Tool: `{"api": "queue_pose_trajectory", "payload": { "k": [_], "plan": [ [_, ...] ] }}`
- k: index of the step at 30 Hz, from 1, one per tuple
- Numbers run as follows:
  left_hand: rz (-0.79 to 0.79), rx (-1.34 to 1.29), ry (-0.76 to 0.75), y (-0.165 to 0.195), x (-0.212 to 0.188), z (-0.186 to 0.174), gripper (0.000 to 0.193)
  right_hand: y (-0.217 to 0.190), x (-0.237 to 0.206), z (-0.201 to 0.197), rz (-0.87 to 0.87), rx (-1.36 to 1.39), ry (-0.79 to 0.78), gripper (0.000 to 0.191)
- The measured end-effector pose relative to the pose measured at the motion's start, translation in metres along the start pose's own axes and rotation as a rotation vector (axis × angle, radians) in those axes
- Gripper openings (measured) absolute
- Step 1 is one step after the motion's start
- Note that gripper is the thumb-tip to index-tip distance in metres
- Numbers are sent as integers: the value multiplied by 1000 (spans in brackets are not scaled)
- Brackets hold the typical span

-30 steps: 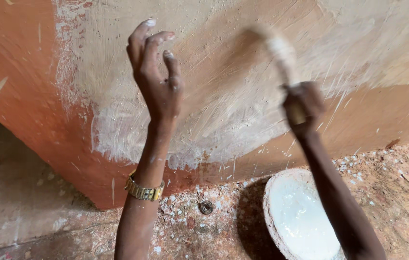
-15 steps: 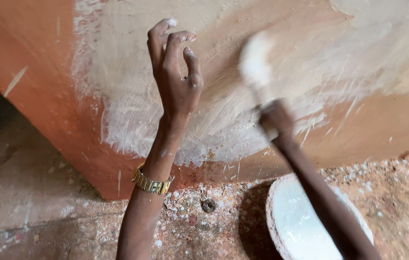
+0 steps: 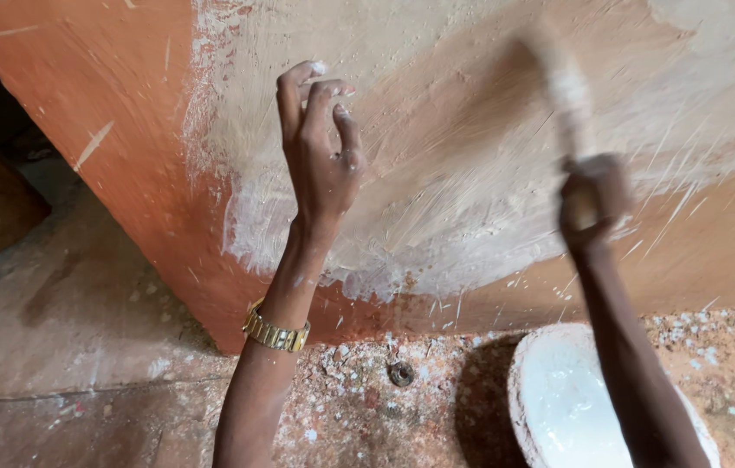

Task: The person repeatedly dips a brush into a white bucket and applies white paint to a reddish-brown wall. The person uses the left hand to steady the wall while the right hand brushes paint in broad strokes. The painted area gradually expands across the wall surface.

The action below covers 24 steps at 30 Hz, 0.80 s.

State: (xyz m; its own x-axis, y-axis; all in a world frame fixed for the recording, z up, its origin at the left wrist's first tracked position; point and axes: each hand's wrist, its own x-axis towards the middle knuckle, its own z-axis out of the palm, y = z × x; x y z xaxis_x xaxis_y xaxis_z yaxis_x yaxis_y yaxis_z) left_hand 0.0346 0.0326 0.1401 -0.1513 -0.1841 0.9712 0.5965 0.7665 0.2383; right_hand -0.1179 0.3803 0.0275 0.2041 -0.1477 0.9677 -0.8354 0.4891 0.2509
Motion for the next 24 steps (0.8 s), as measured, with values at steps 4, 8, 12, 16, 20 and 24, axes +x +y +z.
{"api": "queue_pose_trajectory", "payload": {
  "k": [4, 8, 12, 16, 20, 24],
  "plan": [
    [-30, 25, 10, -12, -4, -6, 29, 0, 21, -9, 354, 7, 279, 21],
    [-108, 20, 121, -11, -12, -10, 36, -29, 16, 28, 242, 29, 190, 20],
    [-104, 4, 194, -2, -16, -11, 41, -70, -5, 66, -18, 245, -101, 9],
    [-74, -66, 236, 7, -11, -10, 35, -125, -23, 101, -85, 451, -343, 18],
    [-43, -69, 216, 15, -7, -18, 34, -122, -9, 86, -148, 365, -422, 26],
    [-18, -24, 206, 18, -13, -24, 45, -73, 25, 51, 189, -275, -602, 28]
  ]
}}
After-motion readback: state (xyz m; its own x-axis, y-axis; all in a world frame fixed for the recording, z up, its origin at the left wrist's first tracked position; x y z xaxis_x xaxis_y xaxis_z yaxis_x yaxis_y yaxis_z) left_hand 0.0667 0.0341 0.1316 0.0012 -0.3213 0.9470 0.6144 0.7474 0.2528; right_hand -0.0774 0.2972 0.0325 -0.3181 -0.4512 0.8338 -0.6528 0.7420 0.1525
